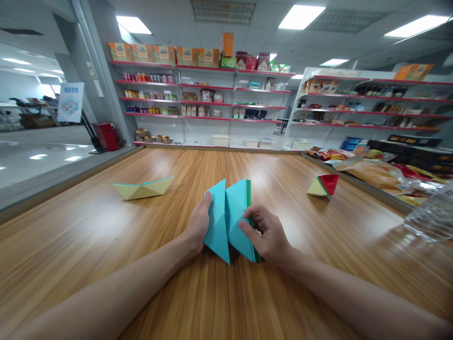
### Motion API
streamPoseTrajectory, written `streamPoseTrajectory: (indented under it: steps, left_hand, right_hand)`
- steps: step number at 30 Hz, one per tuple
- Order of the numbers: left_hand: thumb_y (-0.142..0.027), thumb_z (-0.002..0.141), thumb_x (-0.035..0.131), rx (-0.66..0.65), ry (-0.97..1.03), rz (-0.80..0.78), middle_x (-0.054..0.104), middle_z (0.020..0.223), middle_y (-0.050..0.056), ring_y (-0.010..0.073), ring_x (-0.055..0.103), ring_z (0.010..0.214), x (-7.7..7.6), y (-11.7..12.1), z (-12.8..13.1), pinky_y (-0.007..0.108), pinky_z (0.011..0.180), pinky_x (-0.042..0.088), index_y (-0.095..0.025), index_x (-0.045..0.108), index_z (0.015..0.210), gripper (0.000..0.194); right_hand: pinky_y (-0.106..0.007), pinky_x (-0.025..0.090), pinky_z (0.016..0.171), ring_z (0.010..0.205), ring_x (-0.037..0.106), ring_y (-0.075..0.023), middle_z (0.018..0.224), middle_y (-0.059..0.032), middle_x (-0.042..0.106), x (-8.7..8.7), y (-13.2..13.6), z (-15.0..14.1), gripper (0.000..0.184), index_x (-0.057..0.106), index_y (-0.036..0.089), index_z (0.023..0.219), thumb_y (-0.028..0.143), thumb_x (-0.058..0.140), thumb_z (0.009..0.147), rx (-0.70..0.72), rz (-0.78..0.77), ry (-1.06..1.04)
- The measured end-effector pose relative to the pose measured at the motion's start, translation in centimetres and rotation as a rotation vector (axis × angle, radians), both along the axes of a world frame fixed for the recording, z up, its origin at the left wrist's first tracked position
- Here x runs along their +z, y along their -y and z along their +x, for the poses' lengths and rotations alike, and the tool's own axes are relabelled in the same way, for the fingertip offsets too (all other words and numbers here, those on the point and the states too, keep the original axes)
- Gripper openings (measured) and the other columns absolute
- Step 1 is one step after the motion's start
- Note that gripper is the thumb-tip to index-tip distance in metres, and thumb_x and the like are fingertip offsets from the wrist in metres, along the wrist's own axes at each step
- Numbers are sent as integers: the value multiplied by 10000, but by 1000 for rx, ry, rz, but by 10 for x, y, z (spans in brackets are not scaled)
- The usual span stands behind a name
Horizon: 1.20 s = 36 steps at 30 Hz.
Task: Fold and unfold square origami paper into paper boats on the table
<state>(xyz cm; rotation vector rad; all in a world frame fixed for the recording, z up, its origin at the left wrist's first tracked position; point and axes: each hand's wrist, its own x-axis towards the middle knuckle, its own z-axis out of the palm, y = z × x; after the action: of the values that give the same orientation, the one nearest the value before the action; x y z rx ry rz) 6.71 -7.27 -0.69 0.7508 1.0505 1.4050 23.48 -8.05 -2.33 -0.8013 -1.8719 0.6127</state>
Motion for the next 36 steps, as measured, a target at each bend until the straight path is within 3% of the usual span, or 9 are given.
streamPoseTrajectory:
  steps: [14,21,27,36]
  left_hand:
    - [-587,698,602,61,-58,19,654,662,23,152,567,567,-2,-2,-1,283,637,475,-136,634,837,473]
    - [-503,747,605,55,-66,47,693,937,68,193,628,842,4,1,-1,285,774,481,-149,652,908,392]
    - [-509,733,617,34,-57,38,698,839,66,194,638,781,9,4,0,283,719,502,-141,651,836,384]
    - [-481,759,608,-108,-17,20,692,731,57,201,637,713,10,9,3,269,625,505,-159,658,847,338]
  right_hand:
    - [-210,321,438,488,411,-88,590,57,428,-2,0,0,122,456,217,899,238,558,836,-11,44,22]
    - [-210,322,433,468,411,-83,581,58,432,2,3,0,104,461,216,875,211,554,828,-21,104,99]
    - [-208,320,423,470,423,-79,597,47,456,4,5,1,84,460,210,834,200,544,829,5,124,100]
    - [-221,294,423,459,400,-81,594,42,459,6,5,1,72,475,213,807,187,538,828,23,169,105]
